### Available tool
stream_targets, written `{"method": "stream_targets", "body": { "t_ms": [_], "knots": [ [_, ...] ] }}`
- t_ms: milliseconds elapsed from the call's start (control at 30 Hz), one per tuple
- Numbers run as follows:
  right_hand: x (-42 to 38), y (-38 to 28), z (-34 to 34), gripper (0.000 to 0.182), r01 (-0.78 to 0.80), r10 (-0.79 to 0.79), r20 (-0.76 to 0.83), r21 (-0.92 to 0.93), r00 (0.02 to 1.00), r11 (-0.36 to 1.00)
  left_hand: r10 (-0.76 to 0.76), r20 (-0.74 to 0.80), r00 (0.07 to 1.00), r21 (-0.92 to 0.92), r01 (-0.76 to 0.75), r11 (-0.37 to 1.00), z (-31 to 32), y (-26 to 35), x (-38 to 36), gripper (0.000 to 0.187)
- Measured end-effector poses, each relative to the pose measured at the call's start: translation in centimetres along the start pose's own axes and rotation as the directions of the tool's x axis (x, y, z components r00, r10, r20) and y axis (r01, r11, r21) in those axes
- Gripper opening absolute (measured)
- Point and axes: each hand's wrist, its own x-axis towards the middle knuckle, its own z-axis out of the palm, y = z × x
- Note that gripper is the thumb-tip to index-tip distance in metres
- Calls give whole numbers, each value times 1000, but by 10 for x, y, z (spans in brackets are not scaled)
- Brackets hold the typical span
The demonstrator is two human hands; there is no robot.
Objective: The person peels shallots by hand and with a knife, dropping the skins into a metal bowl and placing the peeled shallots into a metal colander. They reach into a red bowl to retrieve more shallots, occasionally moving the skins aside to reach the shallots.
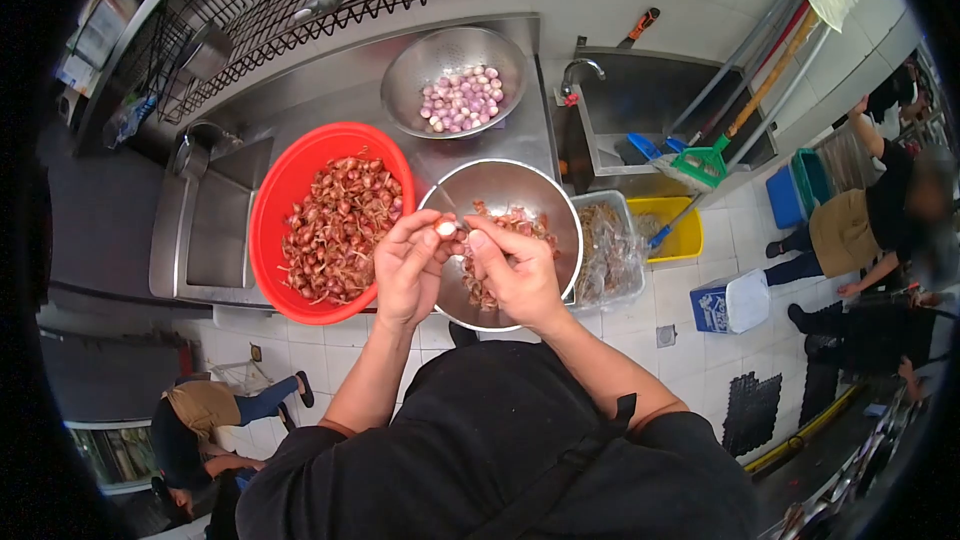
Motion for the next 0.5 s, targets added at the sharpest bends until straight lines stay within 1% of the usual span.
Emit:
{"method": "stream_targets", "body": {
  "t_ms": [33, 67, 100, 133, 200, 233, 267, 300, 333, 367, 400, 467, 500],
  "knots": [
    [1, 0, 1, 30, 0, 0, 4, -2, 1000, 1000, -70, 27, 997, -102, 72, 992, -2, 2, 1, 24],
    [2, 1, 2, 30, 32, -31, -39, 8, 999, 999, -67, 24, 997, -102, 69, 992, -6, 1, 2, 24],
    [3, 1, 2, 29, 63, -62, -82, 18, 995, 998, -111, 65, 992, -179, 121, 976, -10, -1, 4, 24],
    [4, 2, 2, 29, 63, -61, -80, 19, 995, 998, -151, 109, 982, -252, 174, 952, -14, -1, 5, 23],
    [6, 4, -3, 29, 146, -161, -206, -87, 965, 985, -182, 102, 978, -283, 204, 937, -17, 2, 7, 25],
    [6, 4, -10, 31, 110, -150, -200, -198, 968, 974, -210, 98, 973, -317, 231, 920, -18, 3, 7, 28],
    [8, 7, -18, 31, 109, -149, -199, -198, 969, 974, -210, 97, 973, -317, 230, 920, -20, 2, 7, 28],
    [12, 8, -24, 32, 87, -143, -107, -412, 984, 907, -197, 87, 977, -285, 214, 934, -21, 1, 6, 28],
    [15, 8, -27, 34, 81, -115, -18, -605, 993, 792, -184, 78, 980, -253, 198, 947, -23, 0, 6, 28],
    [12, 2, -32, 37, -26, 41, 8, -640, 999, 768, -185, 77, 980, -253, 199, 947, -25, -2, 6, 28],
    [12, 7, -33, 37, -27, 42, 8, -640, 999, 768, -170, 87, 982, -221, 185, 958, -27, -3, 7, 28],
    [9, 22, -35, 35, 78, -99, 7, -667, 995, 741, -157, 96, 983, -187, 173, 967, -27, -2, 7, 29],
    [7, 24, -33, 35, 75, -96, 4, -665, 995, 743, -167, 86, 982, -195, 181, 964, -26, -1, 7, 29]
  ]
}}
